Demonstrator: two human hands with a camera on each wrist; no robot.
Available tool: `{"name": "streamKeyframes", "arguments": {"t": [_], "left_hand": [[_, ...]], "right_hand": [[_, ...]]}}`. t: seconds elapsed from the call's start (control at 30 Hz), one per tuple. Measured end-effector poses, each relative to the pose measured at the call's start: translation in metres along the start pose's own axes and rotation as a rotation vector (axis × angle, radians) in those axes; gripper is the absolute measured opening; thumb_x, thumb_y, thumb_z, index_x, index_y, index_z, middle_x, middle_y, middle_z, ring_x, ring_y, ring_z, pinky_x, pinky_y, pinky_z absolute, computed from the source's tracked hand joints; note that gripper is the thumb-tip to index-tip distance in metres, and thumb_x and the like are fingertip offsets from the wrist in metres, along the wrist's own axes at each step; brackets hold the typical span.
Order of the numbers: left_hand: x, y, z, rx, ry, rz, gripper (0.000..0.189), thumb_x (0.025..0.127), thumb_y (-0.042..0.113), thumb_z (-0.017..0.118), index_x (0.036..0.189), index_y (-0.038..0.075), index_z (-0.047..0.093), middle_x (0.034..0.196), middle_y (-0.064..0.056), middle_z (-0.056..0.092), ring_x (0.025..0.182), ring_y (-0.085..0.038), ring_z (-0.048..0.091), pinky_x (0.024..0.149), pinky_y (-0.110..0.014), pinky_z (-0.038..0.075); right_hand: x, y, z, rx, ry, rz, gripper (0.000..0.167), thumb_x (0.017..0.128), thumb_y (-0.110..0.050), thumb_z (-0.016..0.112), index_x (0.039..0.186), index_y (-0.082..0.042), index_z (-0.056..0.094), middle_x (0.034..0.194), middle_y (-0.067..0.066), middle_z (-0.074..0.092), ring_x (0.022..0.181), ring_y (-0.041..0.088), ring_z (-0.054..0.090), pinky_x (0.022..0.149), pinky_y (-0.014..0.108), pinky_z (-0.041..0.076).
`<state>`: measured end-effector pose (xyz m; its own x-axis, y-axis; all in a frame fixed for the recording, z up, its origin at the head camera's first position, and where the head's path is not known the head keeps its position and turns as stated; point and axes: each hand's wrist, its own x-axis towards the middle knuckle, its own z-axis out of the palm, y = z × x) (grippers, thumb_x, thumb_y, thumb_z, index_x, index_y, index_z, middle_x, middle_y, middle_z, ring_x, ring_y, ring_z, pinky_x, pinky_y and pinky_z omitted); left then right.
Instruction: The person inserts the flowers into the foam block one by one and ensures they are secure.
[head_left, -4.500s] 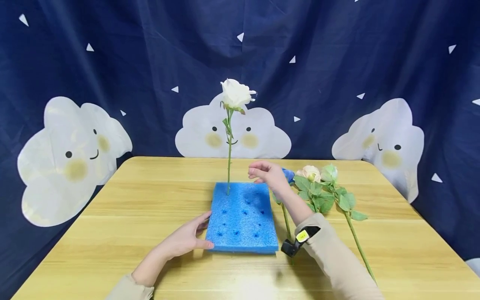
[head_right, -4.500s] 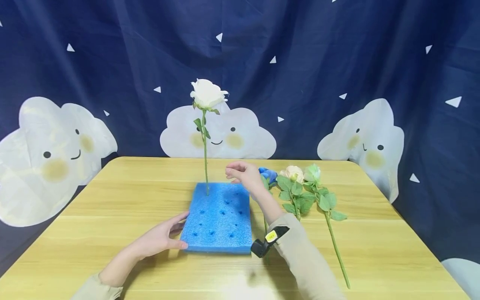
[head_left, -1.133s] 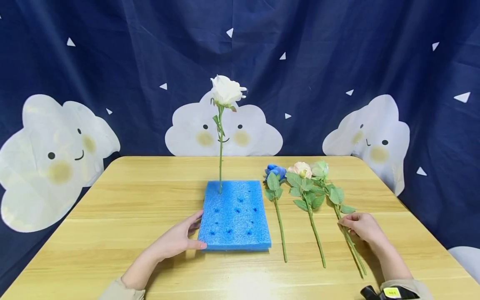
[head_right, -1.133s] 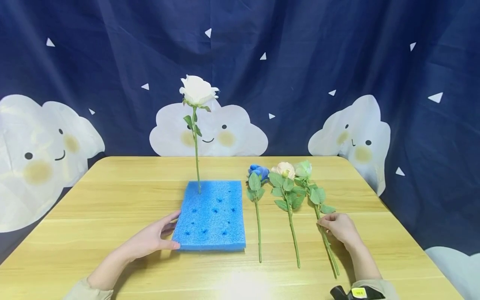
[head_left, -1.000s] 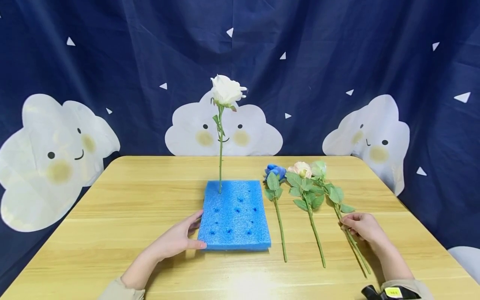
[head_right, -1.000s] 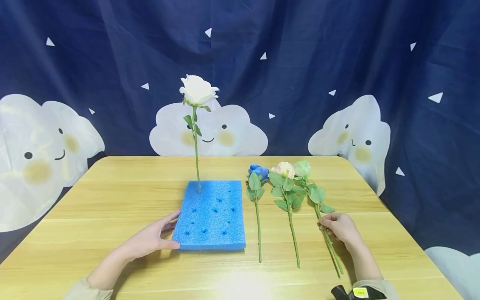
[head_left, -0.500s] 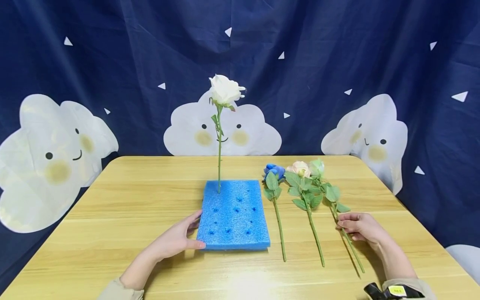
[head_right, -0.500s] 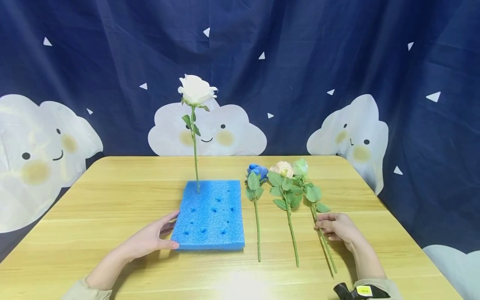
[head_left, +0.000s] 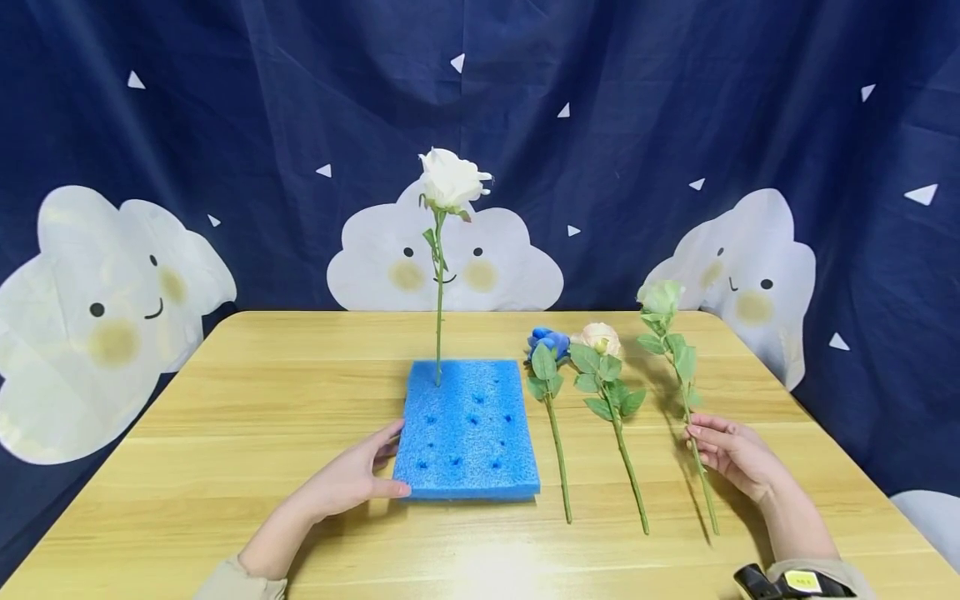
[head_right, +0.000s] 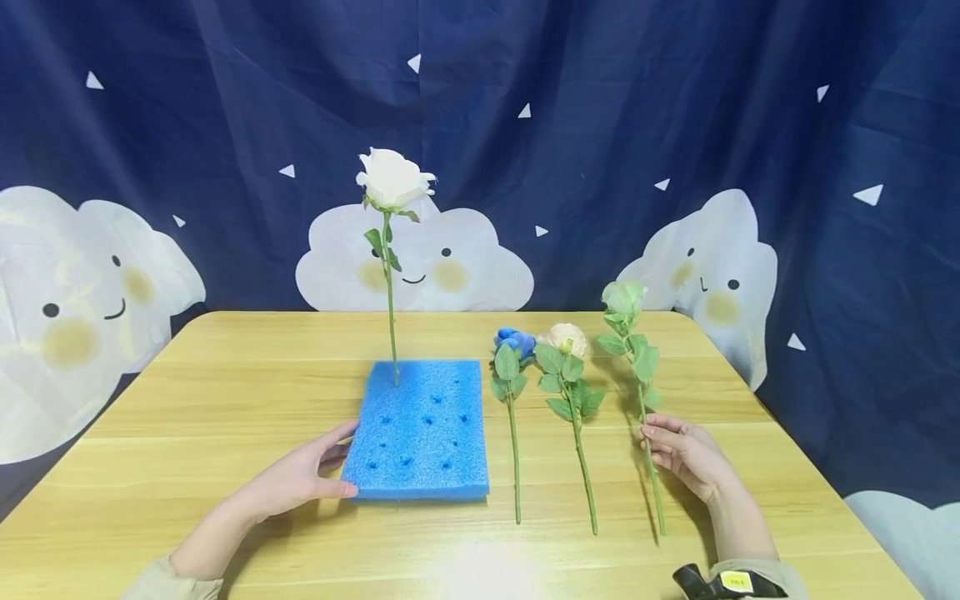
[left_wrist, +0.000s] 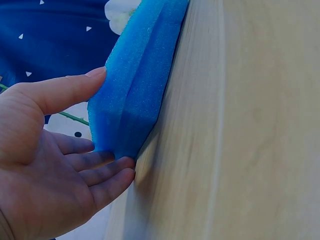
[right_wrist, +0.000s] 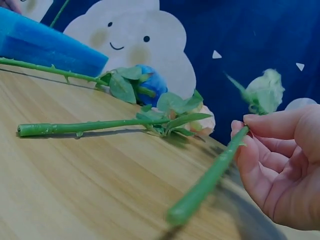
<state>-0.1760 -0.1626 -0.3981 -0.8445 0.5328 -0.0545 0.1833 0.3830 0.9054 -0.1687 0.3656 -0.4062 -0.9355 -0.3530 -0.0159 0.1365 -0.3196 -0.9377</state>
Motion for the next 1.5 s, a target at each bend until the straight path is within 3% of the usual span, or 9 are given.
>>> {"name": "streamKeyframes", "arguments": {"t": [0.43, 0.63, 1.03, 1.5], "left_hand": [[-0.004, 0.000, -0.003, 0.000, 0.008, -0.008, 0.097, 0.077, 0.024, 0.074, 0.145, -0.008, 0.012, 0.145, -0.032, 0.019, 0.130, -0.046, 0.027, 0.106, -0.049, 0.028], [-0.006, 0.001, -0.004, 0.006, 0.010, -0.010, 0.097, 0.078, 0.025, 0.074, 0.145, -0.007, 0.012, 0.145, -0.032, 0.019, 0.130, -0.046, 0.028, 0.106, -0.049, 0.029], [-0.003, 0.002, -0.002, 0.002, -0.004, -0.007, 0.096, 0.078, 0.024, 0.074, 0.144, -0.010, 0.012, 0.146, -0.031, 0.018, 0.130, -0.045, 0.027, 0.106, -0.049, 0.028], [0.000, 0.000, 0.004, -0.080, 0.005, -0.005, 0.097, 0.075, 0.015, 0.075, 0.143, -0.011, 0.011, 0.147, -0.031, 0.015, 0.132, -0.045, 0.022, 0.108, -0.049, 0.022]], "right_hand": [[0.006, -0.005, 0.014, -0.033, -0.019, -0.065, 0.032, 0.096, 0.006, 0.037, 0.098, -0.009, 0.066, 0.091, 0.000, 0.068, 0.079, 0.009, 0.064, 0.067, 0.019, 0.054], [0.008, -0.010, 0.022, -0.048, 0.018, -0.126, 0.029, 0.095, 0.007, 0.039, 0.098, -0.007, 0.064, 0.085, 0.000, 0.065, 0.070, 0.007, 0.061, 0.061, 0.018, 0.053], [0.020, -0.019, 0.045, -0.197, 0.104, -0.189, 0.022, 0.094, 0.006, 0.045, 0.095, -0.009, 0.061, 0.083, -0.003, 0.061, 0.069, 0.007, 0.056, 0.056, 0.017, 0.048], [0.060, -0.027, 0.094, -0.432, 0.203, -0.227, 0.007, 0.089, 0.000, 0.057, 0.093, -0.006, 0.059, 0.079, -0.002, 0.058, 0.064, 0.008, 0.053, 0.055, 0.020, 0.048]]}}
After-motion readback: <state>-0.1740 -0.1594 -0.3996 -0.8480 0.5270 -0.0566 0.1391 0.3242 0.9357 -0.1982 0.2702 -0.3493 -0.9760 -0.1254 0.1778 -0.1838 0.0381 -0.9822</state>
